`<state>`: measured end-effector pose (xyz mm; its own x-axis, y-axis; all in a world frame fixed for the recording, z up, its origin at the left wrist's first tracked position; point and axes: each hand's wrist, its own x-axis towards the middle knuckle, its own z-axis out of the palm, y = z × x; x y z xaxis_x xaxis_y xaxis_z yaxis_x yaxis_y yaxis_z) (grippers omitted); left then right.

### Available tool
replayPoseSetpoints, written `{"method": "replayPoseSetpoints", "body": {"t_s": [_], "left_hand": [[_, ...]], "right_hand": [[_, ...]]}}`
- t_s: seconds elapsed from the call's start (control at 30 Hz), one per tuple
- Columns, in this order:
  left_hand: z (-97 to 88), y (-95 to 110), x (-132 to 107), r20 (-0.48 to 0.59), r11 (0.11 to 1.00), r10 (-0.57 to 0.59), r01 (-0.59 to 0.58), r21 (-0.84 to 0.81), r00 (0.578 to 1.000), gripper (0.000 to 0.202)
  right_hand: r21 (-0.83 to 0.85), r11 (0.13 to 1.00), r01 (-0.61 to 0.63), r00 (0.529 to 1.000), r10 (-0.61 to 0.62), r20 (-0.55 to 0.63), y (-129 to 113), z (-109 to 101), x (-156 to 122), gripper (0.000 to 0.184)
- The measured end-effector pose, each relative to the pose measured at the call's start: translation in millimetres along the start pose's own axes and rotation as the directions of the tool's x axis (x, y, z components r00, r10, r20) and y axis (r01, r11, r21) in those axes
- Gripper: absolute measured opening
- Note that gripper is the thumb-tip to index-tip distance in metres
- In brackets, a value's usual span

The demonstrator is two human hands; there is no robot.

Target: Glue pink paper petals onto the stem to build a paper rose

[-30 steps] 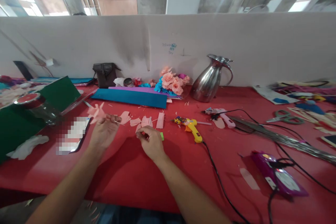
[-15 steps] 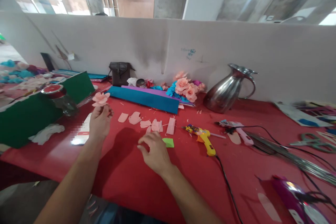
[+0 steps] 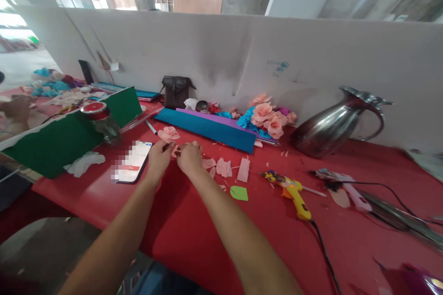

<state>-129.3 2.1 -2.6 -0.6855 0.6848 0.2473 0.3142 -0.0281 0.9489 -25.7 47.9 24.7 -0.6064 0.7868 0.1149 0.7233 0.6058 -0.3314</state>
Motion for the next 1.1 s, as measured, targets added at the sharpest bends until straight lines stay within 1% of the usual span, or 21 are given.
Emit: {"method": "replayPoseSetpoints", "body": {"t_s": [0.07,0.17,0.3,0.43,0.6,0.73,0.83,0.93,1.03,1.1], "left_hand": [[-0.3,-5.6,3.5,0.014,0.997,-0.077,0.077,-0.007,0.997,0.016],[0.8,-10.9,6.3,0.029,0.983,-0.167,0.168,-0.079,0.986,0.016],[0.7,-15.0,9.2,0.003,0.955,-0.251,0.248,-0.16,0.968,0.012],[-0.9,-17.6,11.0,-0.024,0.944,-0.282,0.273,-0.185,0.959,0.012],[1.5,-19.4,9.3,0.0,0.932,-0.314,0.308,-0.19,0.95,0.015],[3.3,-19.7,7.5,0.03,0.928,-0.325,0.325,-0.183,0.945,0.018],[3.4,-19.3,6.5,0.04,0.927,-0.33,0.332,-0.173,0.943,0.017],[3.3,-19.4,6.3,0.044,0.929,-0.332,0.335,-0.158,0.942,0.015],[3.7,-20.3,7.1,0.039,0.931,-0.335,0.337,-0.143,0.942,0.015],[4.1,-21.0,7.6,0.038,0.931,-0.337,0.339,-0.137,0.941,0.015]], "right_hand": [[-0.015,1.0,-0.011,1.0,0.011,0.014,0.4,5.8,9.5,0.024],[-0.042,0.999,-0.018,0.999,0.02,0.047,0.3,9.3,16.3,0.023],[-0.062,0.998,-0.018,0.996,0.024,0.085,-3.3,9.2,20.0,0.02],[-0.047,0.998,-0.053,0.993,0.057,0.101,-0.6,9.1,25.1,0.014],[0.004,0.994,-0.114,0.991,0.113,0.071,11.2,6.1,34.0,0.022],[0.033,0.997,-0.075,0.996,0.073,0.055,14.4,3.5,34.4,0.021],[0.028,1.0,-0.014,0.997,0.012,0.076,10.2,4.9,28.3,0.014],[0.018,0.999,0.029,0.995,-0.03,0.095,3.5,8.5,22.3,0.013],[0.026,0.999,0.033,0.994,-0.036,0.105,-0.1,11.8,21.9,0.015],[0.047,0.999,0.013,0.994,-0.018,0.108,0.8,13.1,24.5,0.014]]}}
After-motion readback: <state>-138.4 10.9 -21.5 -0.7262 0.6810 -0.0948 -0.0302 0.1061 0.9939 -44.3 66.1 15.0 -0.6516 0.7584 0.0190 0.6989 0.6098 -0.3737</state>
